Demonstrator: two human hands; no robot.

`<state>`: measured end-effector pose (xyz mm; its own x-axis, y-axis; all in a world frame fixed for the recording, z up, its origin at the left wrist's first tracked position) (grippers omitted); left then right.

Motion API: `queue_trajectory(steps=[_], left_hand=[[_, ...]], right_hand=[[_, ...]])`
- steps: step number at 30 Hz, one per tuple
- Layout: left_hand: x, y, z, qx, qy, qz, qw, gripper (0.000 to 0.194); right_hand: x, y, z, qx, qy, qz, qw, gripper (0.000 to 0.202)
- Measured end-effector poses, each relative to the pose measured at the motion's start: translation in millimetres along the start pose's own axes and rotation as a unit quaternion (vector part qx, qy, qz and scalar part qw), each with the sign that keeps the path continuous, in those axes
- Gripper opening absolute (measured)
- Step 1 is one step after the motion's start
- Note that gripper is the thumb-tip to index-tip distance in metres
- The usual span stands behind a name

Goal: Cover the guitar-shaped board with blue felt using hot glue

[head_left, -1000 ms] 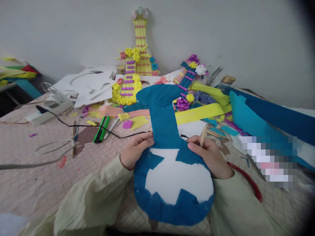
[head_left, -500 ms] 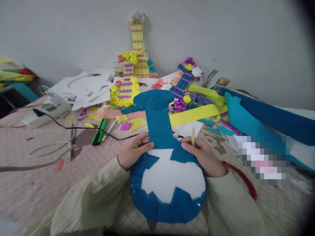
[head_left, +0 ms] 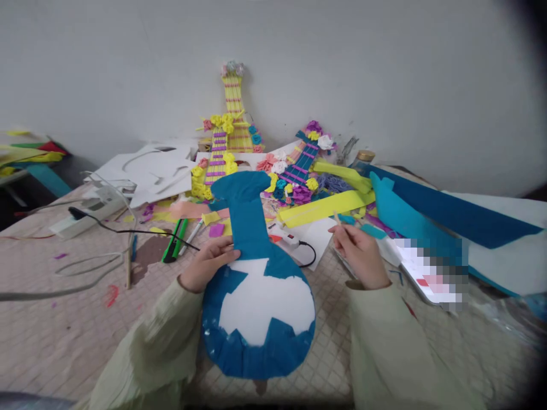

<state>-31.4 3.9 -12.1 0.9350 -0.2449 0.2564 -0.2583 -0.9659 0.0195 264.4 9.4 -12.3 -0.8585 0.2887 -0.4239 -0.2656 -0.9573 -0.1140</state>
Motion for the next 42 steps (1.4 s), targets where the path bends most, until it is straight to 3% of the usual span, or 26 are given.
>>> queue_trajectory(steps=[3,8,11,15,18,21,26,32,36,39,42], left_hand=[[-6.4,23.8,3.4,-0.022,0.016,-0.040,0.999,0.039],[-14.5,53.5,11.5,-0.047,0.042,-0.061,0.996,0.033],[-15.2,59.4,16.4,-0.038,0.031,-0.057,0.997,0.034],[-9.6,63.0,23.8,-0.034,0.019,-0.052,0.998,0.036],[-2.9,66.4,29.4,-0.042,0.029,-0.049,0.997,0.040],[1.9,70.4,35.3,-0.054,0.039,-0.065,0.996,0.038],[4.3,75.3,46.7,-0.043,0.055,-0.091,0.993,0.028],[1.3,74.6,57.5,-0.038,0.055,-0.088,0.994,0.033],[1.3,74.3,57.1,-0.058,0.060,-0.047,0.995,0.049],[1.9,77.3,54.1,-0.067,0.035,-0.041,0.996,0.084],[1.6,80.8,52.2,-0.014,0.005,-0.037,0.999,0.110]], right_hand=[[-1.4,5.6,-7.7,-0.056,0.153,0.012,0.987,0.031],[15.3,34.6,-35.7,-0.146,0.254,0.111,0.950,0.035],[19.0,47.6,-47.0,-0.167,0.309,0.103,0.931,0.031],[19.6,60.8,-28.6,-0.210,0.247,0.088,0.942,0.026],[33.3,73.3,-1.4,-0.267,0.147,0.174,0.936,0.023],[54.9,80.9,15.2,-0.335,0.127,0.228,0.905,0.023],[78.2,77.1,11.5,-0.367,0.154,0.265,0.878,0.018],[80.9,74.5,4.5,-0.356,0.146,0.280,0.880,0.018],[82.6,76.1,6.0,-0.349,0.142,0.278,0.883,0.021],[82.9,77.5,7.7,-0.347,0.134,0.279,0.885,0.022],[77.5,75.0,8.1,-0.318,0.116,0.238,0.910,0.019]])
Point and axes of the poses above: each hand's wrist, its own y-axis away from the middle knuckle, its own x-axis out of the palm, z = x × y, the point moved 1 cm from there along -y, towards the middle knuckle, and after that the axes turned 10 degrees about x, right-handed, at the moved point
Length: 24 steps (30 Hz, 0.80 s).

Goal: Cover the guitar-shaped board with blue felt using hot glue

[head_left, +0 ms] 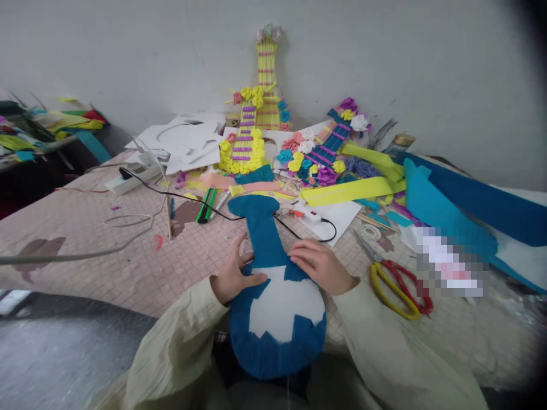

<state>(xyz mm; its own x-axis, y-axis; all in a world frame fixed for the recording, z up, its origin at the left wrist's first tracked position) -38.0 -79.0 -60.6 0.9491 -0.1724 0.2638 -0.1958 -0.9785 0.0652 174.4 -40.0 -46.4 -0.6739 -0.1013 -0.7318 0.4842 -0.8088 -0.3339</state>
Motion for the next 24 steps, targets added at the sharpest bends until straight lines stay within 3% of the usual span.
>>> queue_trajectory(steps=[2,4,6,10,17,20,24], left_hand=[[-0.5,1.4,0.2,0.040,-0.020,0.017,0.999,0.105],[-1.3,1.6,0.8,0.054,-0.063,0.022,0.996,0.087],[-2.1,1.3,1.0,0.060,-0.117,0.013,0.991,0.063],[-4.2,2.1,0.0,0.079,-0.194,-0.030,0.977,0.032],[-12.4,14.2,-3.7,0.095,-0.202,-0.043,0.974,0.026],[-18.4,20.2,-9.0,0.103,-0.206,-0.057,0.971,0.026],[-22.1,20.0,-17.7,0.113,-0.223,-0.053,0.967,0.028]], right_hand=[[-9.0,-0.5,-5.7,0.063,0.013,-0.058,0.996,0.018],[-20.9,-3.5,-15.3,0.147,0.057,-0.091,0.983,0.020],[-33.3,-10.1,-26.7,0.211,0.106,-0.093,0.967,0.024],[-47.0,-35.0,-47.2,0.259,0.149,-0.079,0.951,0.032],[-28.2,-84.2,-63.0,0.325,0.092,-0.012,0.941,0.023],[-30.4,-88.8,-62.7,0.353,0.038,-0.044,0.934,0.025],[-51.6,-77.8,-53.2,0.372,-0.086,-0.104,0.919,0.021]])
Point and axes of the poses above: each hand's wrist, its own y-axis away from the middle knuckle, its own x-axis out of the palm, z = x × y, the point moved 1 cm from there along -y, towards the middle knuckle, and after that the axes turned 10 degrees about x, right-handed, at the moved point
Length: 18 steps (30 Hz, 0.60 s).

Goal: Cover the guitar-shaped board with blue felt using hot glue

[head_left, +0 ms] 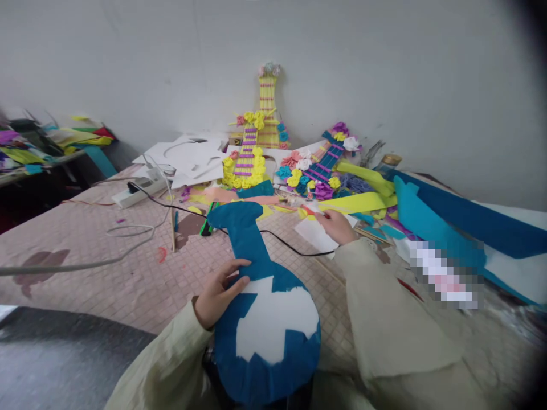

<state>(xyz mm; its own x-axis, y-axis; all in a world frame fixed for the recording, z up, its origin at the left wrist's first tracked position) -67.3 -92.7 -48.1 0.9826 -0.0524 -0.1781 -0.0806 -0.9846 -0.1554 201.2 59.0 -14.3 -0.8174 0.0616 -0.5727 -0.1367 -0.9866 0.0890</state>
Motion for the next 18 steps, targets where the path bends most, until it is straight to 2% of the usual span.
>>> queue_trajectory(steps=[5,9,12,18], left_hand=[[5.0,-22.5,-12.0,0.066,-0.032,0.015,0.997,0.039],[16.9,-51.1,-23.3,0.117,-0.050,0.042,0.991,0.035],[26.9,-77.0,-29.9,0.136,-0.050,0.040,0.989,0.028],[46.5,-133.0,-26.0,0.131,0.001,0.001,0.991,0.029]], right_hand=[[-36.0,34.2,13.9,0.015,-0.198,0.094,0.976,0.024],[-46.3,53.1,20.5,0.019,-0.318,0.145,0.937,0.029],[-38.7,49.2,15.2,0.019,-0.416,0.121,0.901,0.028],[-18.4,27.4,-2.3,0.039,-0.455,0.054,0.888,0.032]])
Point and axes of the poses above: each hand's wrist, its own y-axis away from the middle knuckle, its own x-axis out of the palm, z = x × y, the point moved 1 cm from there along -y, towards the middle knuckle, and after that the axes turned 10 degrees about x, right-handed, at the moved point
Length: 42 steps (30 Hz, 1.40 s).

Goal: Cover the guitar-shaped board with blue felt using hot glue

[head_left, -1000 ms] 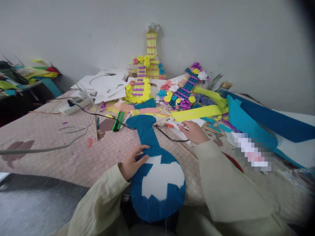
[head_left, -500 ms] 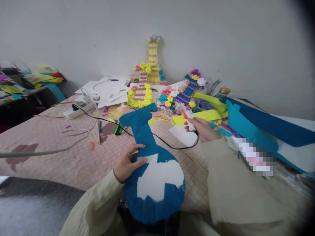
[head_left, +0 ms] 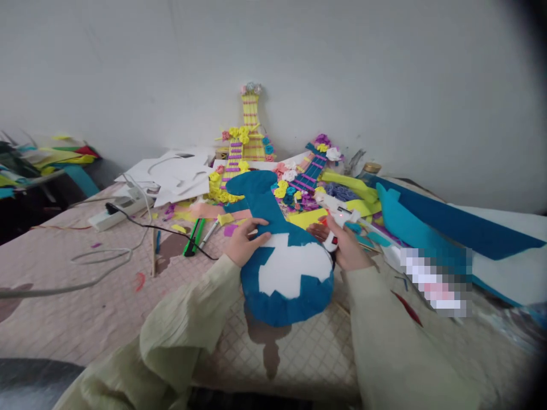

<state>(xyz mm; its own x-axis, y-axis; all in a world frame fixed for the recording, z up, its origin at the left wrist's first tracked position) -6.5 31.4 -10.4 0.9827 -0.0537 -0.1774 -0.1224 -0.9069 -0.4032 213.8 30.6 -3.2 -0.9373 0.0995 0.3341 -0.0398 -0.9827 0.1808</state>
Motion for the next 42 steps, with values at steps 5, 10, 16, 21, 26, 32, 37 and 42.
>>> queue_trajectory(steps=[5,10,16,21,26,32,37,42], left_hand=[[12.9,-11.6,22.9,-0.029,0.018,0.019,0.999,0.028],[12.1,-0.2,34.2,-0.053,0.019,0.053,0.997,0.028],[5.5,9.5,30.4,-0.020,-0.039,0.081,0.996,0.043],[5.0,16.4,20.2,0.051,-0.170,0.046,0.983,0.055],[7.1,21.0,9.0,0.178,-0.318,0.058,0.929,0.039],[15.8,25.0,12.6,0.224,-0.322,0.116,0.912,0.018],[18.2,25.3,17.5,0.255,-0.324,0.107,0.905,0.013],[20.0,25.5,15.2,0.254,-0.330,0.108,0.903,0.013]], right_hand=[[-14.3,-2.8,-13.0,0.012,0.029,-0.039,0.999,0.035],[-23.1,1.1,-25.2,0.040,0.086,-0.037,0.995,0.034],[-18.9,8.4,-27.0,0.040,0.142,-0.038,0.988,0.028],[-18.4,11.5,-25.7,0.017,0.155,-0.031,0.987,0.030],[-16.8,13.2,-27.7,0.035,0.177,-0.039,0.983,0.032],[-15.3,15.6,-30.1,0.046,0.205,-0.028,0.977,0.028],[-13.5,17.3,-28.1,0.039,0.202,-0.027,0.978,0.027],[-10.2,19.2,-25.3,0.026,0.220,-0.016,0.975,0.025]])
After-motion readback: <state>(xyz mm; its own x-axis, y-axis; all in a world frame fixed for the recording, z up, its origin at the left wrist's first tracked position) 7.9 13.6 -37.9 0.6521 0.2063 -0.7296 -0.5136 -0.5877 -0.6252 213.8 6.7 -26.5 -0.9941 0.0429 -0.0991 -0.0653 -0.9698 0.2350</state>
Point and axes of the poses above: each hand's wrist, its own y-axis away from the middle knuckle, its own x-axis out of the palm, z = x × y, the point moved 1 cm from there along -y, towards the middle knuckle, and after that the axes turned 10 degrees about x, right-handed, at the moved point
